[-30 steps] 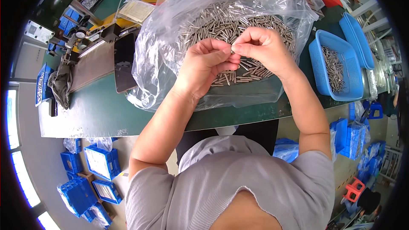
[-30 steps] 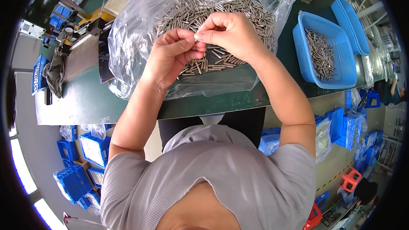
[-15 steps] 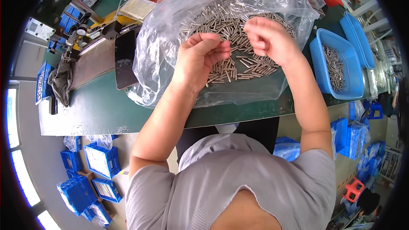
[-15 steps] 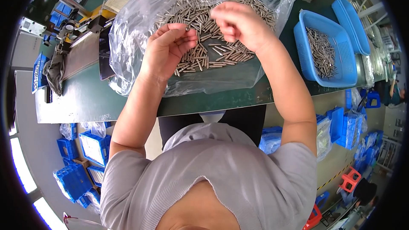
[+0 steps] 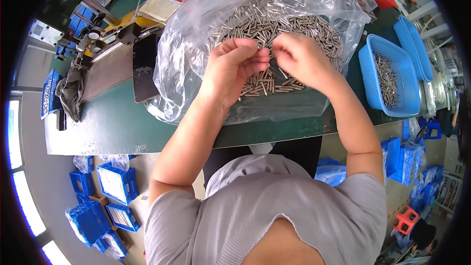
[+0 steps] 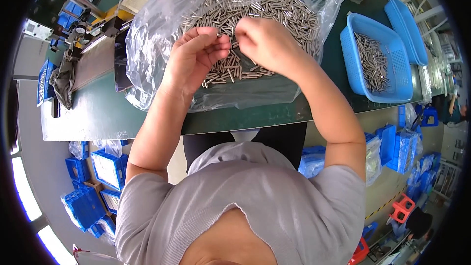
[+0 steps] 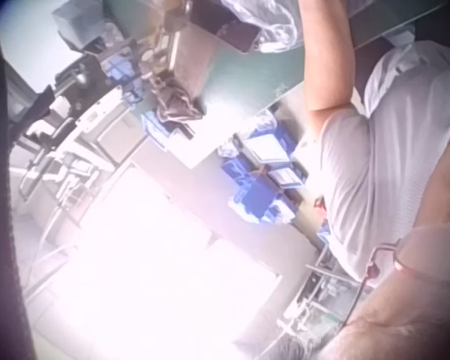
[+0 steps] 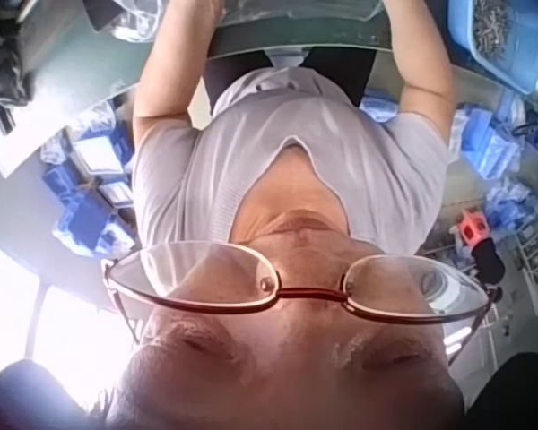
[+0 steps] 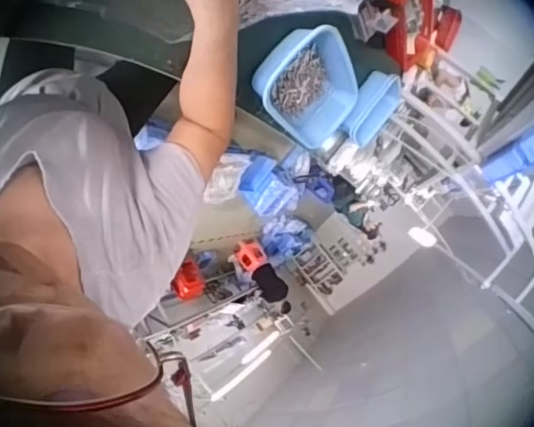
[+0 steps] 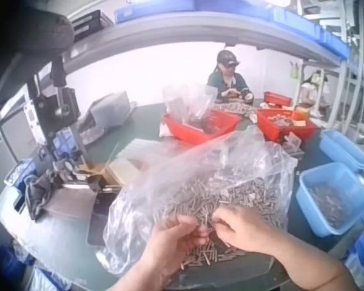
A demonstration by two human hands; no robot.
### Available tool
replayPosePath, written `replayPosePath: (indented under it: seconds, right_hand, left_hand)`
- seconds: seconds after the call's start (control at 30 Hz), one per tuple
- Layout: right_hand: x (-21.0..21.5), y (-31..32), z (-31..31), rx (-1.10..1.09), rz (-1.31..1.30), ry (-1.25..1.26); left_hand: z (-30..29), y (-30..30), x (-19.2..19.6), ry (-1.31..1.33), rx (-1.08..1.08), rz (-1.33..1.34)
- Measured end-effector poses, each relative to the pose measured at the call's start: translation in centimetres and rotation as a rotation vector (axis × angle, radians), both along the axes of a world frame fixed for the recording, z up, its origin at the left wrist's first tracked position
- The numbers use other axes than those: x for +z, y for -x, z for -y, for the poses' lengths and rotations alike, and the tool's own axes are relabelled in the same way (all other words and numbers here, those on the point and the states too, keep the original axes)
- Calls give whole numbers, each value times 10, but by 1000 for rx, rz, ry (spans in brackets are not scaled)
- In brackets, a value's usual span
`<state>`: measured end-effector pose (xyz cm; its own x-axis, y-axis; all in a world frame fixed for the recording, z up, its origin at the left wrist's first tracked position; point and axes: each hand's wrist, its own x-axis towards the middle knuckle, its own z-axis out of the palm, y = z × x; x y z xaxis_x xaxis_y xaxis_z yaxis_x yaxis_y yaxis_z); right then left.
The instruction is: Inspecting and sorting small metal pins from a plastic bag into a storage tray.
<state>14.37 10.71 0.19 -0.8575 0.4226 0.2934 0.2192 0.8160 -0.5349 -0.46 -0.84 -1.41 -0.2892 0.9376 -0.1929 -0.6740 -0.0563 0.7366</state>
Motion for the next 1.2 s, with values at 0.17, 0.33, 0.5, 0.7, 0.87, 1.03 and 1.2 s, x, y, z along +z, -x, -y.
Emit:
replayPosePath:
  seconds: [0.17, 0.33, 0.5, 0.7, 0.87, 1.03, 1.2]
  right_hand:
    - [14, -4, -8, 92, -273, 1055]
    - [13, -1, -2, 83, -257, 1006]
    - [13, -1, -1, 82, -252, 1034]
    - [6, 4, 5, 41, -210, 983]
    - [6, 3, -16, -1, -527, 1347]
    - [8, -3, -28, -146, -617, 1589]
    - [-9, 4, -14, -88, -58, 489]
  left_hand:
    - [0, -4, -1, 23, -99, 21]
    - [0, -5, -1, -9, -134, 35]
    - [0, -6, 1, -5, -117, 56]
    - [0, -5, 0, -13, -85, 49]
    - [1, -4, 2, 25, -22, 9]
    - [0, -1, 4, 47, 122, 23]
    - [1, 1, 5, 35, 136, 48]
